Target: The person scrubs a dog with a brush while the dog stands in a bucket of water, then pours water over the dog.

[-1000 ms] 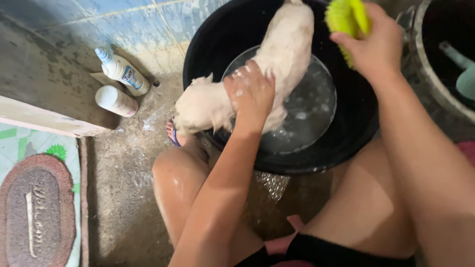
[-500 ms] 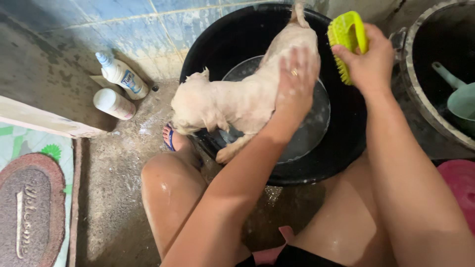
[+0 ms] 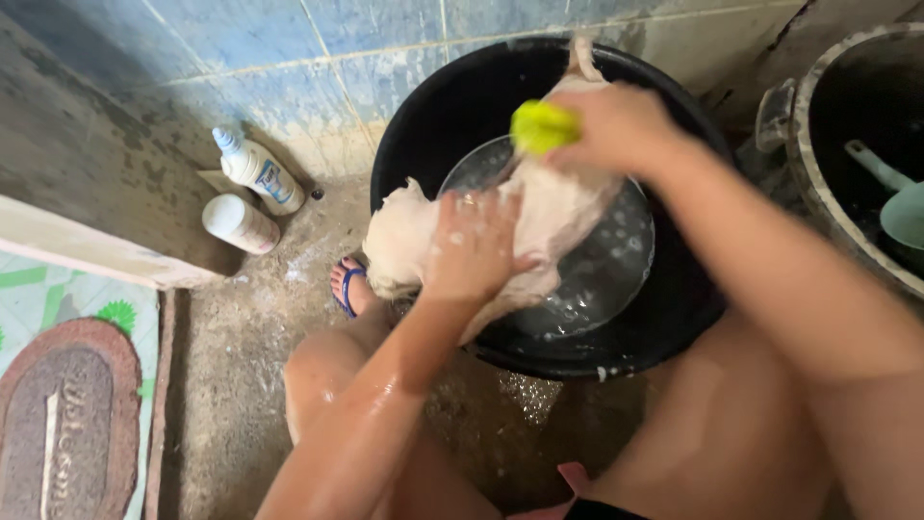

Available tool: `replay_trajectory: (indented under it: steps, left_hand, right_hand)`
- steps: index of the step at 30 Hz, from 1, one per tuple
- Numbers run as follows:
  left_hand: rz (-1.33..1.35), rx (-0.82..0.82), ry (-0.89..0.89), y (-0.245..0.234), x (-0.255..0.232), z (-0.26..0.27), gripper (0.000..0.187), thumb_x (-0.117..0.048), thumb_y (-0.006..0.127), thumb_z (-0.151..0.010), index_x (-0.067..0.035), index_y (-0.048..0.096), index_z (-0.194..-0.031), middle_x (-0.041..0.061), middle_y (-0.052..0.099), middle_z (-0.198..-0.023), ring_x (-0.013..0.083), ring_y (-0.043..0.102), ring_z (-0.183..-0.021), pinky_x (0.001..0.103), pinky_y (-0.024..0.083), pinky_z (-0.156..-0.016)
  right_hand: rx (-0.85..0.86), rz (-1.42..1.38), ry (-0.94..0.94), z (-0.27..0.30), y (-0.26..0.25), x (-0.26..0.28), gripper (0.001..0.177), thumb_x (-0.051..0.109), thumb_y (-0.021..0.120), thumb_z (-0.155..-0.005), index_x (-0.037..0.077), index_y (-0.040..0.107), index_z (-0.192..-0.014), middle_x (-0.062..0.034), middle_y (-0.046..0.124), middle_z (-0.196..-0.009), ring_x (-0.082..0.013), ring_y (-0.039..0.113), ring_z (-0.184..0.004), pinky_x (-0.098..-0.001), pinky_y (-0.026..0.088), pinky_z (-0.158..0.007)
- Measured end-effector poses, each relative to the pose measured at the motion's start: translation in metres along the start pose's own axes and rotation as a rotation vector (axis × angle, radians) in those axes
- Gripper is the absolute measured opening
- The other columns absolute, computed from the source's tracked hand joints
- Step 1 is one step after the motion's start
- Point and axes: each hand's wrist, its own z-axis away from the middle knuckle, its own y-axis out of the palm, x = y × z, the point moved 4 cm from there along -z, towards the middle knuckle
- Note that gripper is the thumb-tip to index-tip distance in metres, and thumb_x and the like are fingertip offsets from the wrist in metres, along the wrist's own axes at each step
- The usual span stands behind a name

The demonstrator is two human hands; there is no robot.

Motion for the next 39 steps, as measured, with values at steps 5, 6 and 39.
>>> replay_trajectory:
  steps: [5, 6, 39]
  left_hand:
    - [0.106, 0.147, 0.084, 0.009, -0.015, -0.005, 0.084, -0.063, 0.069, -0.087, -0.017, 0.042, -0.153, 0.021, 0.058, -0.126, 0.0337, 0.055, -0.117, 0.053, 0.034, -0.107]
    - [0.109, 0.147, 0.084, 0.006, -0.018, -0.005, 0.084, -0.063, 0.069, -0.087, -0.017, 0.042, -0.153, 0.021, 0.058, -0.126, 0.0337, 0.055, -0.117, 0.053, 0.034, -0.107]
    - [-0.253, 0.142, 0.159, -0.007, -0.051, 0.003, 0.064, -0.026, 0.044, -0.099, 0.004, 0.034, -0.155, 0.025, 0.046, -0.15, 0.0346, 0.046, -0.135, 0.046, 0.027, -0.114]
  right_hand:
    - [-0.113, 0.001, 0.096, -0.042, 0.001, -0.096, 0.076, 0.058, 0.088, -0.072, 0.019, 0.067, -0.134, -0.0167, 0.073, -0.11, -0.038, 0.07, -0.096, -0.049, 0.055, -0.083]
    - [-0.125, 0.001, 0.084, -0.045, -0.001, -0.097, 0.075, 0.057, 0.089, -0.073, 0.016, 0.068, -0.132, -0.0175, 0.073, -0.111, -0.0382, 0.07, -0.098, -0.0486, 0.055, -0.085]
    - [0.296, 0.483, 0.154, -0.128, 0.004, -0.098, 0.066, 0.058, 0.086, -0.071, 0.028, 0.075, -0.128, -0.0101, 0.076, -0.116, -0.0361, 0.071, -0.105, -0.0532, 0.056, -0.087]
